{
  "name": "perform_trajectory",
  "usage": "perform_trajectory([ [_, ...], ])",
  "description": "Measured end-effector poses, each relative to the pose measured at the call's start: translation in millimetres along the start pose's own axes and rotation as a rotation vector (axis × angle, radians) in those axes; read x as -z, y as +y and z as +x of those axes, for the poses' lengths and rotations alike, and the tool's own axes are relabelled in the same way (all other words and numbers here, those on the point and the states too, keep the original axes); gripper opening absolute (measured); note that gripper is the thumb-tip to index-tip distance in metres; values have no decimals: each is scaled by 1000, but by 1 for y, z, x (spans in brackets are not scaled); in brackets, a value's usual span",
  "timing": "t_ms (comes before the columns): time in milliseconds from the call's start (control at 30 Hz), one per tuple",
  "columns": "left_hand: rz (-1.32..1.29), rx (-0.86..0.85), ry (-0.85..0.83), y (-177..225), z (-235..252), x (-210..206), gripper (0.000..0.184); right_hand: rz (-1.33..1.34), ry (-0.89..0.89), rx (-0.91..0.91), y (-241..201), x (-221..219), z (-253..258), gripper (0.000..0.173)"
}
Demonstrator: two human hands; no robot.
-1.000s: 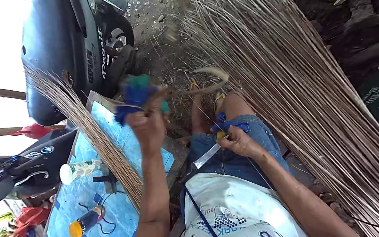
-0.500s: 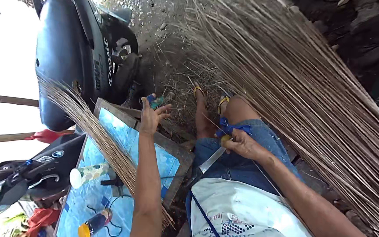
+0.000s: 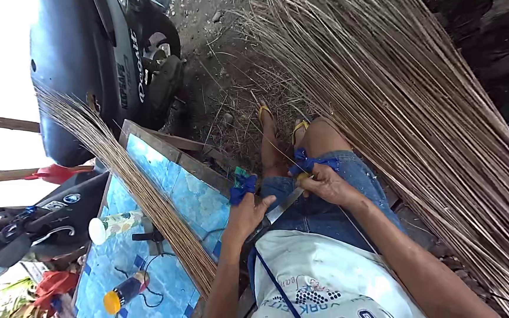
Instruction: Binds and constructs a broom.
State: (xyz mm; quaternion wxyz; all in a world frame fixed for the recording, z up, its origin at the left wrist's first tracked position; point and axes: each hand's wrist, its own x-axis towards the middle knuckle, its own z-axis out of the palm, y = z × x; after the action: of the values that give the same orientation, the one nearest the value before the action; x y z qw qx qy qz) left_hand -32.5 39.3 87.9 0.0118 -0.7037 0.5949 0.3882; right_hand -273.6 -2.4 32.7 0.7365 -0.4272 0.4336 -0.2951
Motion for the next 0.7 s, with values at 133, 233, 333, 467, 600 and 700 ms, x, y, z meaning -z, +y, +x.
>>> perform_trajectory([
  [133, -90, -32, -59, 0, -14, -17, 71, 8, -10, 32, -1, 1, -1, 17],
  [233, 13, -11, -180, 11, -18, -33, 63, 99, -6, 78, 2, 3, -1, 19],
  [333, 37, 25, -175, 20, -19, -44, 46, 177, 6, 91, 3, 6, -2, 20],
  [467, -178, 49, -16, 15, -20, -33, 40, 214, 140, 101, -11, 5, -10, 23],
  [600, -700, -118, 55, 0, -32, -15, 47, 179, 257, 123, -19, 10, -31, 26],
  [700, -1020, -153, -171, 4, -42, -2, 70, 173, 106, 36, -26, 2, -56, 24],
])
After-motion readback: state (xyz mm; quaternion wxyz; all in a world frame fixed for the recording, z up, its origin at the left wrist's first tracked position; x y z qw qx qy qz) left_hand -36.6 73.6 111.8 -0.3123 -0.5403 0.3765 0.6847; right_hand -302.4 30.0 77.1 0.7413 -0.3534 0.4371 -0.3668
